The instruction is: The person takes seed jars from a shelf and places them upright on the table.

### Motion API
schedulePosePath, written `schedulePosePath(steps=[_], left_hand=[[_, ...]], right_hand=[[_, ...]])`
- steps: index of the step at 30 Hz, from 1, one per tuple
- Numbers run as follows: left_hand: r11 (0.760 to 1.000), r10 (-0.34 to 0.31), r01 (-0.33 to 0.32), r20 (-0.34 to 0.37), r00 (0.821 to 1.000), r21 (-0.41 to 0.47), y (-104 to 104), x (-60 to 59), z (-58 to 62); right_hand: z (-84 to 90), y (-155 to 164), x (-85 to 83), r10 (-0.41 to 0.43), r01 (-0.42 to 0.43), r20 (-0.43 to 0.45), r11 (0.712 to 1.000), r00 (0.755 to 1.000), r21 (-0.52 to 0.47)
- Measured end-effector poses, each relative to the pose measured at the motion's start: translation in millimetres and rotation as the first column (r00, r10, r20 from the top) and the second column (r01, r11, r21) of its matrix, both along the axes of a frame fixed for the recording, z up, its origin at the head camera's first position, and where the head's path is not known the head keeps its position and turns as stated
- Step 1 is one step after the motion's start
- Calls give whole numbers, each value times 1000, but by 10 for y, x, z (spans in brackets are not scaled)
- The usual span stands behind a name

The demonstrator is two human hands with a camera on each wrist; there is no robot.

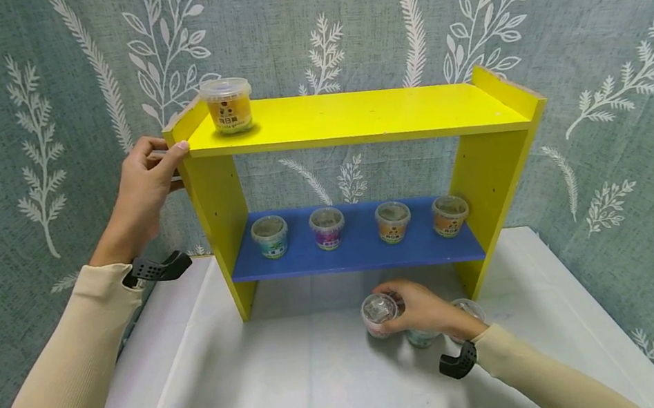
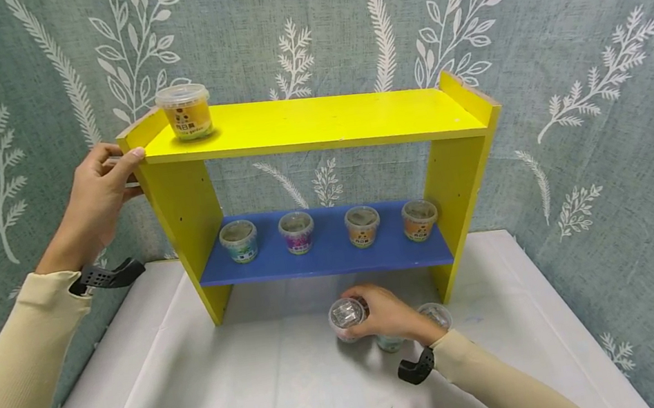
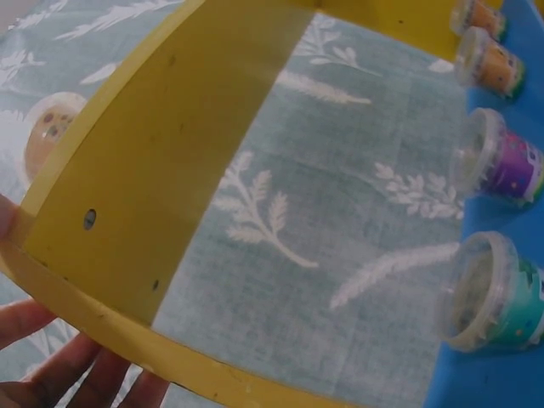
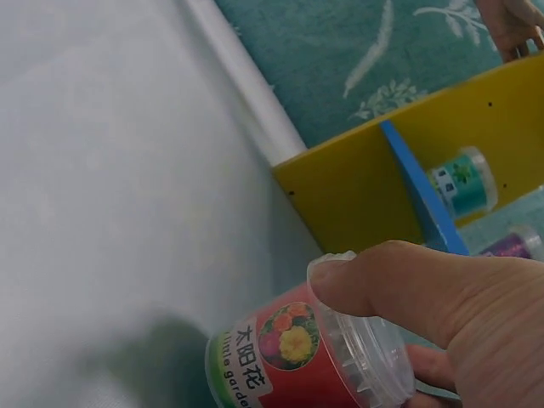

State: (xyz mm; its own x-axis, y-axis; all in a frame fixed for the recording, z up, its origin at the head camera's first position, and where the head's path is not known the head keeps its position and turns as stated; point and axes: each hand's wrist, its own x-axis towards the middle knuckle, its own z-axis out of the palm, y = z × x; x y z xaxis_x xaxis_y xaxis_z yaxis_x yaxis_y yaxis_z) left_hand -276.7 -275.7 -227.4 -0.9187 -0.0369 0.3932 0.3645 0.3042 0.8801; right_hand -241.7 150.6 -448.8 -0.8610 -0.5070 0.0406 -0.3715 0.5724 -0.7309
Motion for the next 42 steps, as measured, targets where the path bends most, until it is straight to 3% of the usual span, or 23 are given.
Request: schedulePosePath(steps=[9,19,31,42], left_hand=[[1000,7,-7,14,1000,-1,-3,3,2],[1000,1,-1,7,1000,2,-13,-11,8],[1000,7,-7,1,1000,-1,-26,-12,-5],[1000,0,0,-8,1000,-5,-17,-12,-11]], right_hand=[[-42,-43,-29,100,-93,-87,992,991,81],[-53,-81,-31,139,-117,-143,982,980,149],[-59,-96,-44,158,-127,-139,970,978,206],[-26,-50,-41,143,-130,-94,982,985,135]])
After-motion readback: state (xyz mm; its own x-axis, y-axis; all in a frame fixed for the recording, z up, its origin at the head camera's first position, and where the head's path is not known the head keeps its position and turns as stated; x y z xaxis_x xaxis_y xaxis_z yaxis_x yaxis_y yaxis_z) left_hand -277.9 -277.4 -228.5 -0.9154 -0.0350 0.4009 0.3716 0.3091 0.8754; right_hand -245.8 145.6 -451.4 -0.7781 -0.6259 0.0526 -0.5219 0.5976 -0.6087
